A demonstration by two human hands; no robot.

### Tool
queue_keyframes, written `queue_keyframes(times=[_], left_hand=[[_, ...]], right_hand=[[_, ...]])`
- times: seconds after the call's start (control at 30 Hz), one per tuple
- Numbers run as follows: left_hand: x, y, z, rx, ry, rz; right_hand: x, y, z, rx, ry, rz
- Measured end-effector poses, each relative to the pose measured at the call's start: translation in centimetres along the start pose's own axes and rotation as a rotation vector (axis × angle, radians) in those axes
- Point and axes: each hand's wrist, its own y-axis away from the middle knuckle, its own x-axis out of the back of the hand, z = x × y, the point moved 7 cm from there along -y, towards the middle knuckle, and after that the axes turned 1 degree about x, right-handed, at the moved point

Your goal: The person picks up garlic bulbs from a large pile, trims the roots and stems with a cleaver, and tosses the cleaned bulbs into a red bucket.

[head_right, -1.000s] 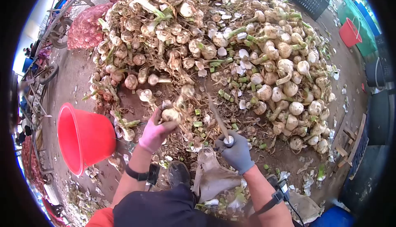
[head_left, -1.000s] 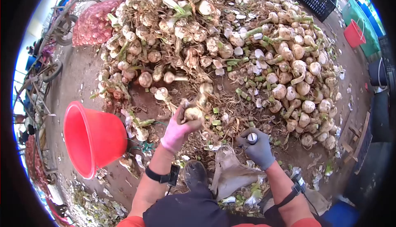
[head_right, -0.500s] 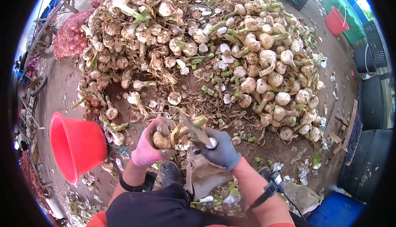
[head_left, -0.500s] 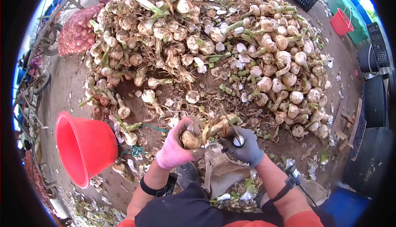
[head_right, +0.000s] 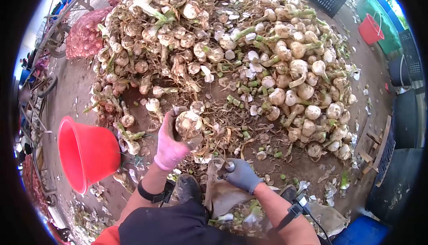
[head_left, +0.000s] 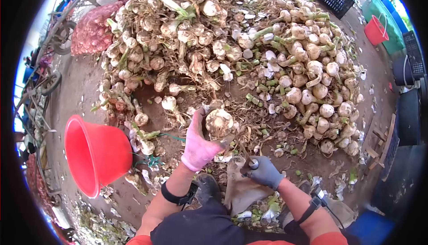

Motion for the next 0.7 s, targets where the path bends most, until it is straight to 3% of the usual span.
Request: queue_keyframes(times=[0.07,0.13,0.2,0.23,0.27,0.33,0.37,0.4,0.47,0.53,0.6,0.63,0.7], left_hand=[[-0.1,0.0,-0.2,0.119,0.197,0.003],[-0.2,0.0,-0.5,0.111,0.194,-0.011],[-1.2,0.3,-0.8,0.133,0.113,-0.109],[-1.4,0.7,-0.8,0.086,-0.022,-0.133],[-1.5,1.1,-1.2,0.090,-0.018,-0.142],[-2.3,2.5,-4.6,0.485,0.546,-0.196],[-2.2,2.5,-3.6,0.242,0.172,-0.304],[-2.1,2.3,-3.6,0.243,0.172,-0.308],[-2.2,1.8,-2.1,-0.005,-0.449,-0.340],[-2.9,2.1,-1.2,-0.089,-0.468,-0.307],[-3.4,2.5,-4.1,0.482,0.384,-0.215],[-3.5,2.4,-4.1,0.483,0.384,-0.216],[-4.6,3.3,-5.3,0.806,0.796,-0.217]], right_hand=[[0.3,0.1,-0.2,0.042,-0.155,0.018],[1.8,-0.1,-0.9,0.055,-0.173,0.142],[4.5,0.6,-6.1,0.103,0.106,0.287],[4.8,1.0,-8.6,0.273,0.153,0.355],[5.0,1.3,-9.7,0.265,0.154,0.362],[4.5,2.2,-13.3,0.499,0.381,0.331],[4.3,2.2,-13.4,0.471,0.448,0.284],[4.2,2.2,-13.2,0.468,0.448,0.287],[3.7,1.9,-12.6,0.474,0.512,0.268],[3.5,1.6,-11.9,0.470,0.536,0.278],[3.5,1.4,-11.1,0.464,0.562,0.289],[3.4,1.5,-10.8,0.492,0.568,0.297],[3.3,1.4,-10.3,0.518,0.569,0.304]])
